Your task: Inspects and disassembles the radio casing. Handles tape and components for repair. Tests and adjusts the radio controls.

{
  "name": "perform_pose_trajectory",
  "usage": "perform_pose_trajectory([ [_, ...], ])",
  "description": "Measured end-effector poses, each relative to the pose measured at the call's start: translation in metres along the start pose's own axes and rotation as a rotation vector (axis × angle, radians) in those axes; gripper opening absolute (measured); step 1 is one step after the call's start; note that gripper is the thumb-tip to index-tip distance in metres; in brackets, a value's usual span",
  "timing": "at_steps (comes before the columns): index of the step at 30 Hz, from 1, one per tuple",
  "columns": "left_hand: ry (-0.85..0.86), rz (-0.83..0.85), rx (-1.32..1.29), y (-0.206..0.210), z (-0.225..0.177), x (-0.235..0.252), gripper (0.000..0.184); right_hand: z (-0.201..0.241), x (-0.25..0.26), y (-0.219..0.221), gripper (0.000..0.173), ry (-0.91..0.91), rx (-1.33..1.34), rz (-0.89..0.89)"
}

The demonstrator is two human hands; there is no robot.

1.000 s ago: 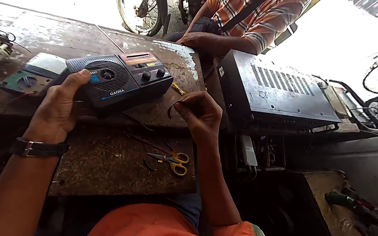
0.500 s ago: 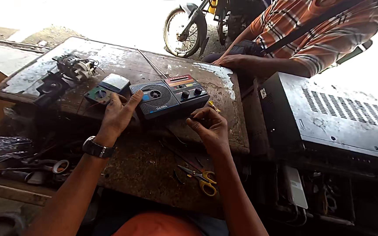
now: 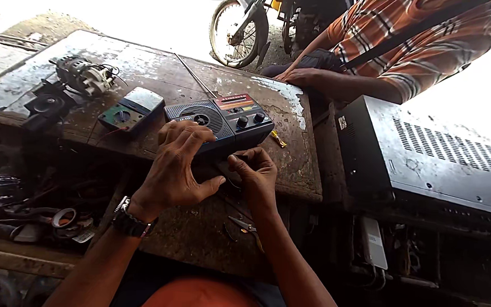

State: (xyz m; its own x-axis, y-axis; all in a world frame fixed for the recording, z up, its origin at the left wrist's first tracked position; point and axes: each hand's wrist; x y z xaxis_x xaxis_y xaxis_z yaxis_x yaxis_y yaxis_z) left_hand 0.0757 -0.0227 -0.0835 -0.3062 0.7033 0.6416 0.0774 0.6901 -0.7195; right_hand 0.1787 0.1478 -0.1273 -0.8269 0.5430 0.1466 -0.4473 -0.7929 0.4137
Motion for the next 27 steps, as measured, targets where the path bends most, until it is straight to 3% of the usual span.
perform_pose_trajectory([
  [6,-0.069,0.000,0.004,0.007,0.001,0.002,0.072,-0.007,0.005,0.000,0.017,-0.073,0.077,0.154],
  [15,-0.062,-0.072,-0.042,0.013,0.005,0.003,0.044,-0.015,0.012,-0.003,0.017,-0.059,0.155,0.136],
  [27,-0.056,-0.095,-0.037,0.018,0.005,0.004,0.041,-0.011,0.012,-0.002,0.018,-0.006,0.251,0.160],
])
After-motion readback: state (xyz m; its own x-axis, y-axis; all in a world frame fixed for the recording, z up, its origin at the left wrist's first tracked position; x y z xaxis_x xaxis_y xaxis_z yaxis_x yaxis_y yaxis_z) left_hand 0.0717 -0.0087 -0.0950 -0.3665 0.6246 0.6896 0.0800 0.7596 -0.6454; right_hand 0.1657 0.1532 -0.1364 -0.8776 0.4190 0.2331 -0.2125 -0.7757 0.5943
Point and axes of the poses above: each hand's wrist, its own x-axis towards the middle knuckle, its own y-axis out of the palm, z = x × y, and after that the axes turned 8 degrees about y, right-handed
